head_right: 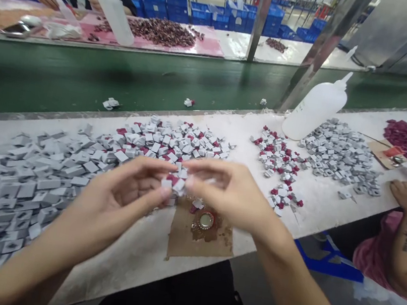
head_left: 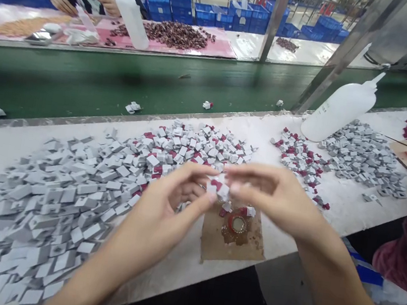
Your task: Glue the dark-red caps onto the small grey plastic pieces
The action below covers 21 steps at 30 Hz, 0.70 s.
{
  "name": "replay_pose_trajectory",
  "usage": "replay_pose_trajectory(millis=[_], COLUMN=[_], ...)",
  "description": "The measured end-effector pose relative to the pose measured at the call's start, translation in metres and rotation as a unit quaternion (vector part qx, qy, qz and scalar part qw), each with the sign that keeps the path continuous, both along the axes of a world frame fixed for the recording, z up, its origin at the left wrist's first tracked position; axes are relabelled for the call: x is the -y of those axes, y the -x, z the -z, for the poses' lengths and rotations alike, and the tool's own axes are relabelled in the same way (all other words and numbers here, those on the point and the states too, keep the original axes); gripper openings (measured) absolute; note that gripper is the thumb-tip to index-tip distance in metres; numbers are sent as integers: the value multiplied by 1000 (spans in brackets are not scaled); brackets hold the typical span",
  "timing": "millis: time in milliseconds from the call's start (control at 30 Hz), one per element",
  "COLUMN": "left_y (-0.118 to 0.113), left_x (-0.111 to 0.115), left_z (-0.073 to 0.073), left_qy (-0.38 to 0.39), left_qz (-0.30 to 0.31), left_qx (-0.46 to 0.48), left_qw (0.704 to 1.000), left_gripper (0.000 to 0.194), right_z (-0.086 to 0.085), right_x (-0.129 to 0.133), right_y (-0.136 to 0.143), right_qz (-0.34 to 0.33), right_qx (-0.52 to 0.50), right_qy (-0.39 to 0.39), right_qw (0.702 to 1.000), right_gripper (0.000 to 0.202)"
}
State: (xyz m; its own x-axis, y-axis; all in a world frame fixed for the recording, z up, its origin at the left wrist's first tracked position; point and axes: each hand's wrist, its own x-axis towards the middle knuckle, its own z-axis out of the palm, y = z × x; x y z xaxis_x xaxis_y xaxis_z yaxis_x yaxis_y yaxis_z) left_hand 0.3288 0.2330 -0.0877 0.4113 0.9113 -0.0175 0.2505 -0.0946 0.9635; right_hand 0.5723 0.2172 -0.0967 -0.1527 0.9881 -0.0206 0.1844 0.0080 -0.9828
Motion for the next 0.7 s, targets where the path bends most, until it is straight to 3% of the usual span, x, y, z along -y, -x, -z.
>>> replay_pose_trajectory(millis=[67,133,233,333,400,500,600,700], left_y=[7,10,5,-9,-21,-45,-80,-114], left_x=[-27,-61,-118,-176,-211,-255,-285,-298], left_z=[-12,-20,-23,-16,-7,10,26,35], left_qy=[-47,-89,-114,-86,-60,-21,35,78], left_qz=[-60,-124,-190,-219,-228,-217,-178,-136], left_qx=[-63,-120,-174,-232,-265,-294,-308,-309], left_qw=[995,981,959,944,935,931,934,938], left_gripper=[23,18,13,18,22,21,32,42], right_z=[-2,4,22,39,44,42,35,28], right_x=[-66,-135,-221,-270,-285,-287,-262,-215], right_y=[4,18,47,64,61,37,0,-36], right_qz=[40,66,42,9,3,36,78,101], right_qx=[147,298,330,317,299,245,154,64], right_qy=[-58,-93,-96,-87,-72,-54,-45,-33], right_qw=[987,948,938,944,951,967,984,992], right_gripper=[34,48,56,39,24,20,29,28])
